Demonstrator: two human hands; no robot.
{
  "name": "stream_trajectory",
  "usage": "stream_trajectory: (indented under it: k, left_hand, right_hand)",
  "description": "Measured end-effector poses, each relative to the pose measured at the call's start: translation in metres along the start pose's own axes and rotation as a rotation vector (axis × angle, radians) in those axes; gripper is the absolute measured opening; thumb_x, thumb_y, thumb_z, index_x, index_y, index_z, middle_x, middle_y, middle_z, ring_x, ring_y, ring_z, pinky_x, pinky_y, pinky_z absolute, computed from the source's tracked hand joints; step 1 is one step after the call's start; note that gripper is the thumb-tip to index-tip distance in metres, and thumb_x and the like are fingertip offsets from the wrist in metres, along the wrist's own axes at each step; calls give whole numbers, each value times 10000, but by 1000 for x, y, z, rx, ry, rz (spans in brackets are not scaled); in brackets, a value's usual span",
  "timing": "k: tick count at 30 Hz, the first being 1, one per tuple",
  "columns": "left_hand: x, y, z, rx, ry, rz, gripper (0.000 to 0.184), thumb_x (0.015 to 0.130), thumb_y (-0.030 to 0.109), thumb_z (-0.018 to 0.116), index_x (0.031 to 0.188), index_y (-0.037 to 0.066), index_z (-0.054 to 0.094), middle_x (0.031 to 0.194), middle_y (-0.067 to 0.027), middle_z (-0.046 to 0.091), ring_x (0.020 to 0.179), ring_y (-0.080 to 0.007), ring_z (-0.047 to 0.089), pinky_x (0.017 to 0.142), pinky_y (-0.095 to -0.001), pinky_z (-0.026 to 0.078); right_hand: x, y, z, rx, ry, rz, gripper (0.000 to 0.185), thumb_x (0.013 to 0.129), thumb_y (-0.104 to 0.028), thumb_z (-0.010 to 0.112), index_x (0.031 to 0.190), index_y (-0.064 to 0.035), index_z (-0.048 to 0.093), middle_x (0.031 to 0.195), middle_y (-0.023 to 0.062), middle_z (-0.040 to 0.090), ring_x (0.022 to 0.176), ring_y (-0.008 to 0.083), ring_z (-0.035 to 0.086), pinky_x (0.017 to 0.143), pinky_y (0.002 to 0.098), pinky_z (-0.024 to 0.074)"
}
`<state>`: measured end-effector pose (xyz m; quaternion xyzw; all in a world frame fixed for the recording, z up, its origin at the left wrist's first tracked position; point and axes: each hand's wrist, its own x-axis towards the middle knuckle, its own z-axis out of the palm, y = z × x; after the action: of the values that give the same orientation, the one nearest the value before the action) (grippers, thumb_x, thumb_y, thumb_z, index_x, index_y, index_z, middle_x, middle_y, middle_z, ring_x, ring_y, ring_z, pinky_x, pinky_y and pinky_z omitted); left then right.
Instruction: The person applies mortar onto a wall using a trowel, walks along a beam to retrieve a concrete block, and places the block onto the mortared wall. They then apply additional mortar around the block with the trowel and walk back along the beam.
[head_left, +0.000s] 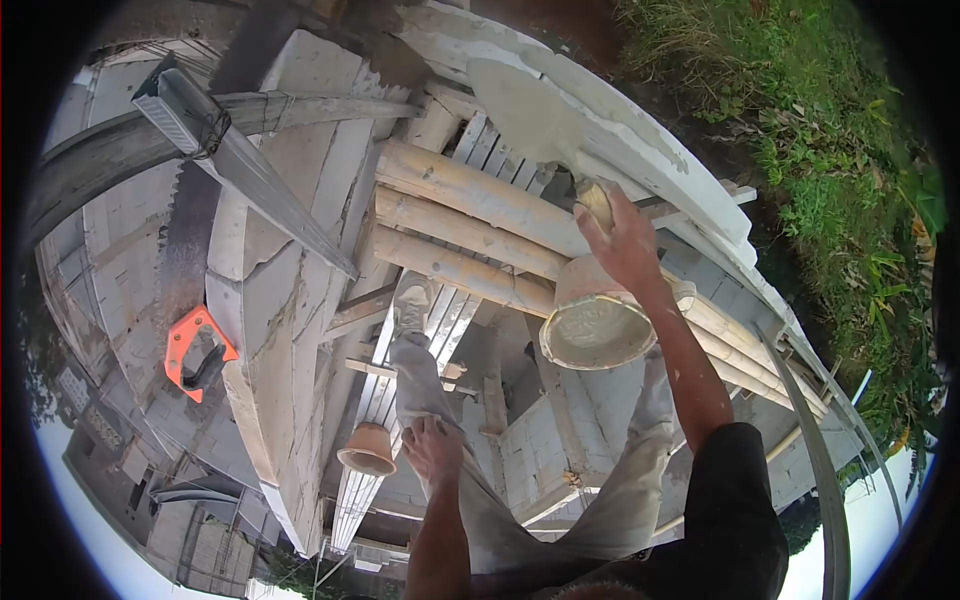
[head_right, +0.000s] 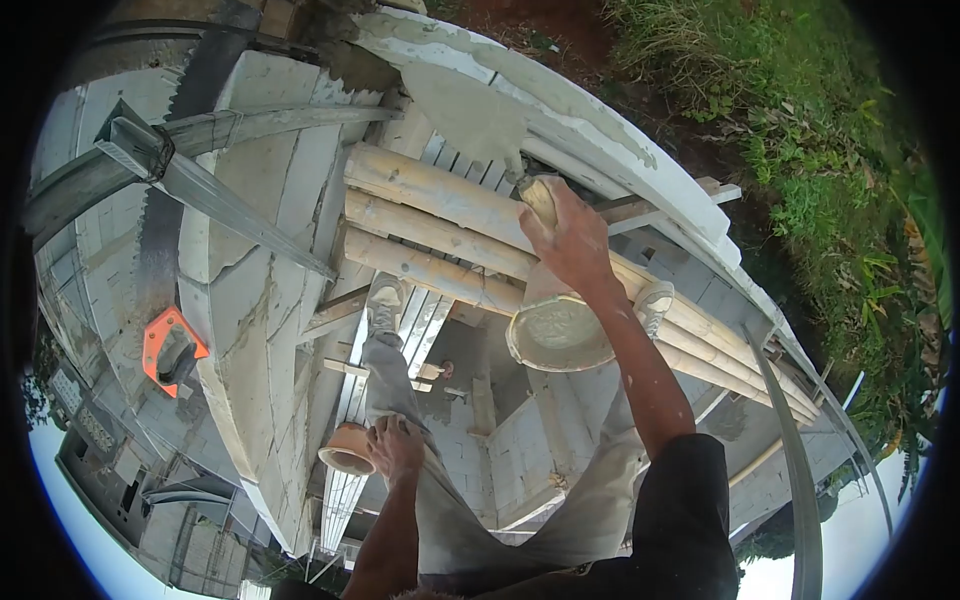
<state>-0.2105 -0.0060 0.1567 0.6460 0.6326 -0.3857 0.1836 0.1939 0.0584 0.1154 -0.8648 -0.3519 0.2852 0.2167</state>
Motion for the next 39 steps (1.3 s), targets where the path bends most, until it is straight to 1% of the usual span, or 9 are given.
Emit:
stream_trajectory:
  k: [5, 6, 9, 13, 23, 25, 27, 33, 39]
  left_hand:
    - [3, -7, -8, -50, -21, -12, 312, 883, 296, 541, 1089, 99, 668, 1206, -57, 596, 1183, -294, 485, 994, -440, 371]
    - [3, -10, -6, -55, -26, -13, 312, 883, 296, 541, 1089, 99, 668, 1206, -57, 596, 1183, -294, 485, 994, -440, 371]
    - [3, -13, 0, -70, 9, -10, 308, 890, 293, 534, 1086, 98, 670, 1205, -61, 596, 1182, -295, 485, 997, -438, 371]
    - [6, -16, 3, -97, -10, -5, 307, 891, 293, 534, 1087, 99, 669, 1198, -62, 597, 1173, -292, 487, 1001, -442, 369]
    - [5, -13, 0, -64, 4, 5, 273, 864, 273, 564, 1053, 107, 671, 1159, -52, 614, 1134, -288, 510, 968, -434, 397]
    - [1, -15, 1, -57, 8, 6, 271, 862, 272, 567, 1050, 107, 671, 1154, -52, 616, 1127, -286, 514, 963, -436, 399]
    - [1, -12, 2, -56, 25, 27, 270, 860, 271, 569, 1047, 106, 671, 1149, -51, 618, 1119, -285, 519, 958, -438, 402]
    - [2, -11, 0, -26, 11, 21, 274, 866, 271, 562, 1050, 99, 670, 1148, -51, 620, 1110, -278, 523, 957, -427, 401]
    - [3, -13, 5, -27, 37, 25, 294, 873, 281, 550, 1072, 99, 668, 1144, -51, 622, 1111, -273, 522, 956, -421, 400]
  right_hand:
    - [138, -29, 29, -446, 322, -276, 369, 880, -347, 638, 1166, -122, 576, 1044, 111, 627, 943, 301, 643, 745, 436, 536]
    - [150, -32, 31, -451, 318, -280, 369, 880, -347, 638, 1166, -122, 576, 1044, 111, 627, 943, 301, 643, 745, 436, 536]
    - [166, -35, 30, -705, 304, -219, 408, 864, -314, 657, 1250, -240, 546, 978, 51, 579, 954, 247, 628, 724, 388, 539]
    - [148, -14, 25, -664, 363, -251, 409, 863, -287, 658, 1255, -248, 548, 998, 48, 577, 959, 247, 623, 746, 397, 535]
    - [79, 66, -23, -756, 345, -124, 418, 816, -265, 699, 1220, -235, 597, 990, 38, 558, 955, 228, 598, 777, 394, 507]
    - [72, 67, -26, -725, 367, -130, 420, 816, -259, 699, 1222, -236, 599, 994, 38, 558, 958, 229, 596, 781, 395, 505]
    - [79, 62, -27, -775, 250, -82, 428, 818, -250, 696, 1234, -239, 595, 991, 36, 563, 962, 231, 598, 795, 398, 501]
    - [123, 8, -7, -680, 343, -164, 412, 837, -254, 684, 1236, -254, 581, 994, 37, 595, 981, 244, 608, 827, 399, 496]
    - [139, 14, 22, -685, 364, -213, 447, 816, -230, 694, 1248, -257, 584, 991, 44, 570, 963, 247, 595, 807, 410, 496]
